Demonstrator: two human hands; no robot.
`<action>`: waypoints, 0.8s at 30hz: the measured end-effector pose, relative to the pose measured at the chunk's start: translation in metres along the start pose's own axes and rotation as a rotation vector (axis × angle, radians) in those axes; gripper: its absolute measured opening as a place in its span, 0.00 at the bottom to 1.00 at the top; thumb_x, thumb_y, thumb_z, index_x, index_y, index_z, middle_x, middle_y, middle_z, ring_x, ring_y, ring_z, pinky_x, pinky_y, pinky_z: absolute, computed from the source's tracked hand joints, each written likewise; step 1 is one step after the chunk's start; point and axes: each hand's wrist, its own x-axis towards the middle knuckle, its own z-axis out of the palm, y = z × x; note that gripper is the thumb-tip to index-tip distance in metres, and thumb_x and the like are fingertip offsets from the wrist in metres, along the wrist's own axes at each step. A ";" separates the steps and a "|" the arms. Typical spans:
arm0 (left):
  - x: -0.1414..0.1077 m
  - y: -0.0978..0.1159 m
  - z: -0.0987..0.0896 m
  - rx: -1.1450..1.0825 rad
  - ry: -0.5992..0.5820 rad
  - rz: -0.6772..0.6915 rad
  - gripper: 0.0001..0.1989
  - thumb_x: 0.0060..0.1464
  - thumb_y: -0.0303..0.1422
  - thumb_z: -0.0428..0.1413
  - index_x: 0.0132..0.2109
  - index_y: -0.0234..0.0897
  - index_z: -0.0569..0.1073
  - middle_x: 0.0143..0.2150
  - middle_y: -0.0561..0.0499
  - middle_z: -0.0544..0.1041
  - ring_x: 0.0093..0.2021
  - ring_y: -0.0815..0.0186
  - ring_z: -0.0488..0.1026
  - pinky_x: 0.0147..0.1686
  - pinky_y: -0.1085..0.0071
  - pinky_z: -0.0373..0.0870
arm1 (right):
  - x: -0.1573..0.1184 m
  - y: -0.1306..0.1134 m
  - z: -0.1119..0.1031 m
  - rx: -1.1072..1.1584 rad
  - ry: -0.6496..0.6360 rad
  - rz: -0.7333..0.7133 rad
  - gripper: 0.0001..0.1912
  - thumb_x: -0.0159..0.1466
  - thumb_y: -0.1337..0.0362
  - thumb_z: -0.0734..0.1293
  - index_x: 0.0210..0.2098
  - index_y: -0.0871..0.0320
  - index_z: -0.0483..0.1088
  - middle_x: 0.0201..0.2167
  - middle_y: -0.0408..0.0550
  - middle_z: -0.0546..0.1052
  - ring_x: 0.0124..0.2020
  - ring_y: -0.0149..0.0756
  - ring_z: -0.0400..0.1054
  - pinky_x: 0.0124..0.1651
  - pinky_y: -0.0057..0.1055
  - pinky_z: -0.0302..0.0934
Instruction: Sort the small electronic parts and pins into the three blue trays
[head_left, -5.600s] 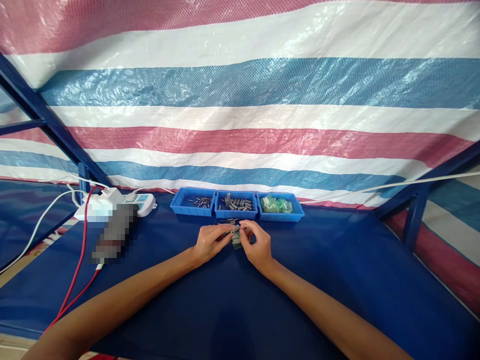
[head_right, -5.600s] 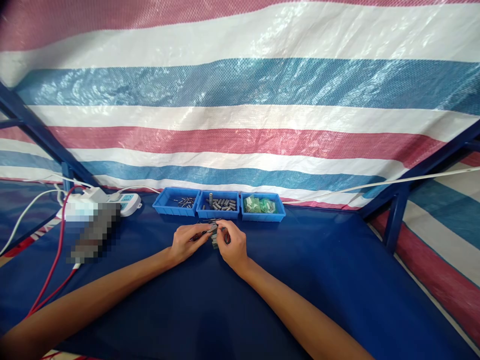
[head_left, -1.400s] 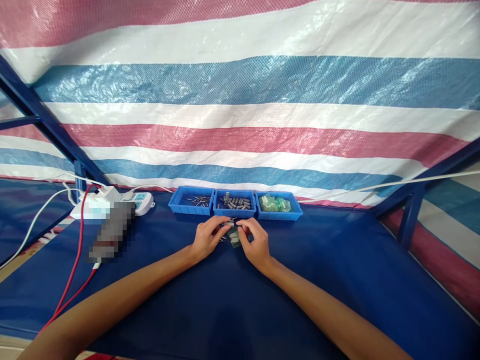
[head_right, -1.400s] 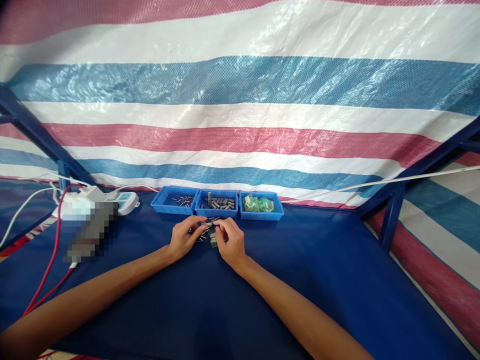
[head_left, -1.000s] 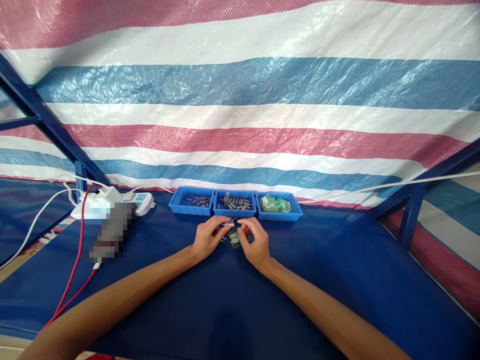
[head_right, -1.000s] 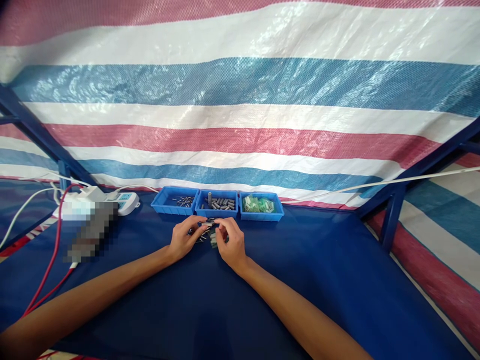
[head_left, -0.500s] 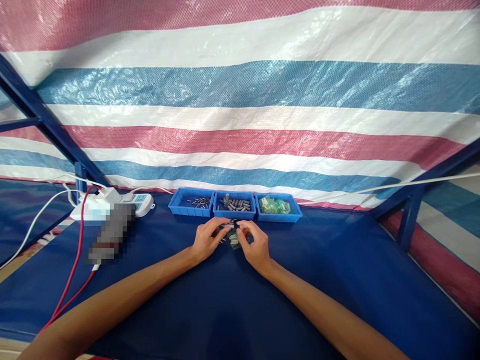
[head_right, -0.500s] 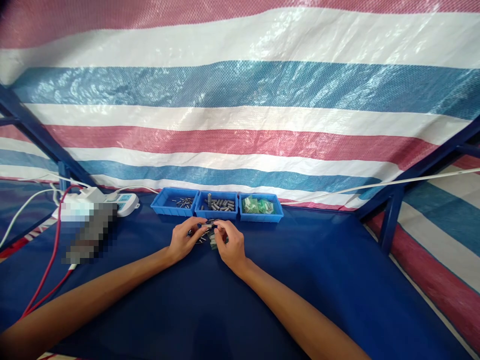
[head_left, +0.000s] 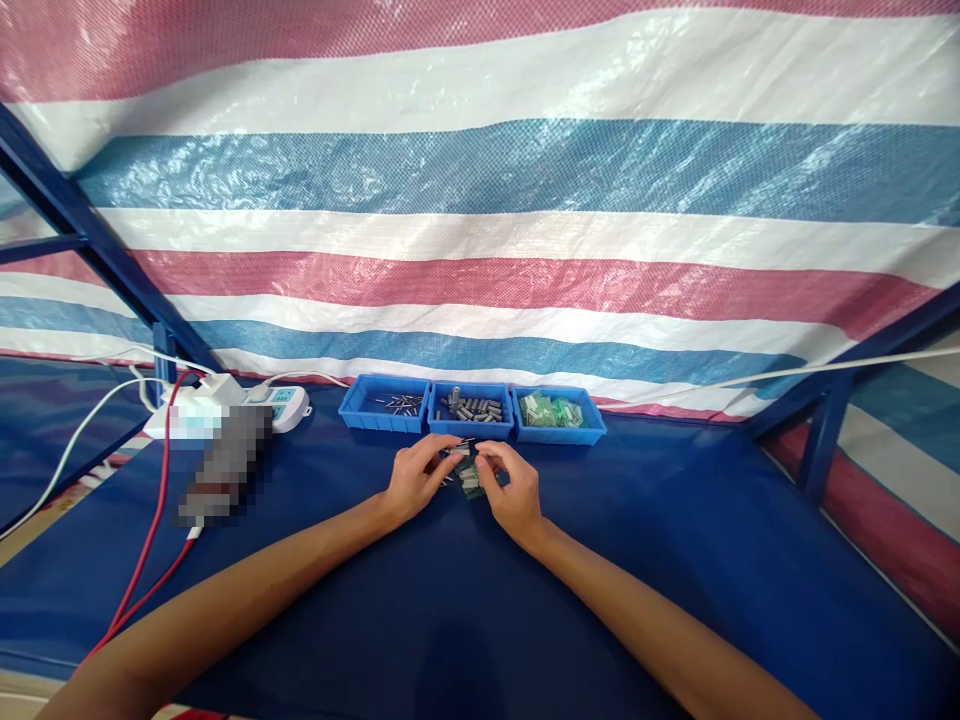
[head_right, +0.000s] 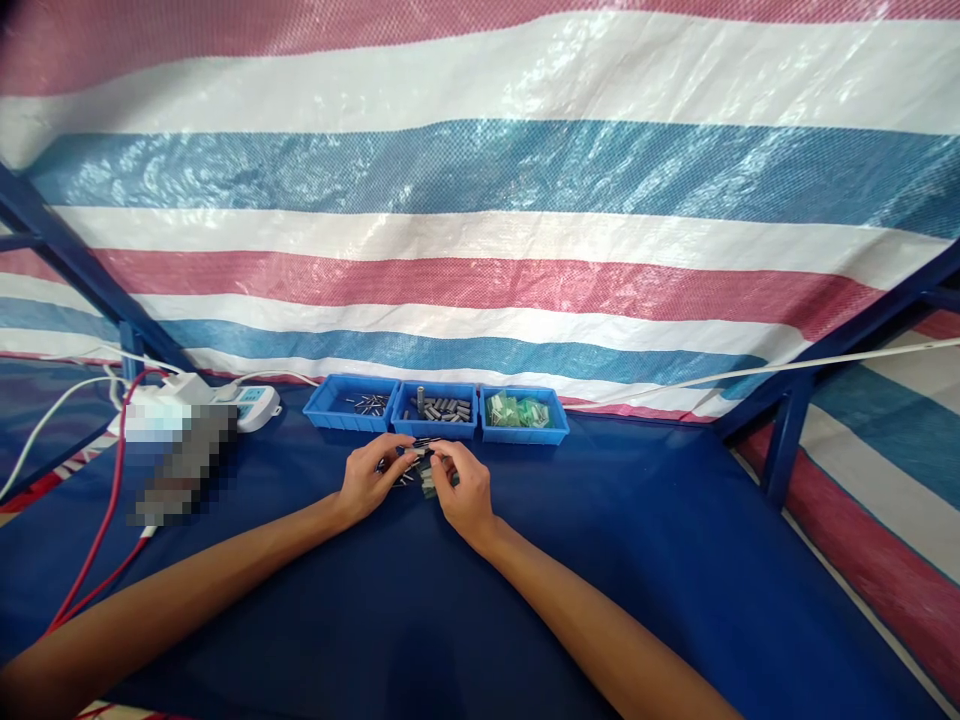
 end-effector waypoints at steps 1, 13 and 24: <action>0.000 0.000 0.000 -0.003 -0.001 -0.002 0.10 0.60 0.37 0.52 0.44 0.36 0.72 0.34 0.51 0.76 0.22 0.75 0.67 0.24 0.79 0.65 | 0.000 0.000 0.000 0.004 -0.001 0.002 0.08 0.65 0.66 0.60 0.42 0.56 0.69 0.31 0.46 0.74 0.24 0.30 0.68 0.29 0.27 0.64; 0.000 -0.001 0.000 -0.009 -0.006 0.012 0.09 0.60 0.34 0.52 0.45 0.37 0.72 0.36 0.51 0.76 0.22 0.77 0.66 0.24 0.80 0.65 | 0.000 0.000 -0.002 0.045 -0.021 -0.037 0.09 0.64 0.69 0.59 0.43 0.57 0.68 0.35 0.47 0.74 0.27 0.30 0.68 0.31 0.27 0.64; -0.002 -0.005 0.001 -0.039 0.009 0.039 0.08 0.58 0.32 0.54 0.45 0.37 0.72 0.42 0.47 0.76 0.22 0.78 0.64 0.25 0.80 0.67 | 0.000 0.001 0.000 0.001 -0.030 -0.041 0.08 0.64 0.68 0.61 0.42 0.57 0.68 0.28 0.44 0.70 0.26 0.30 0.65 0.31 0.27 0.62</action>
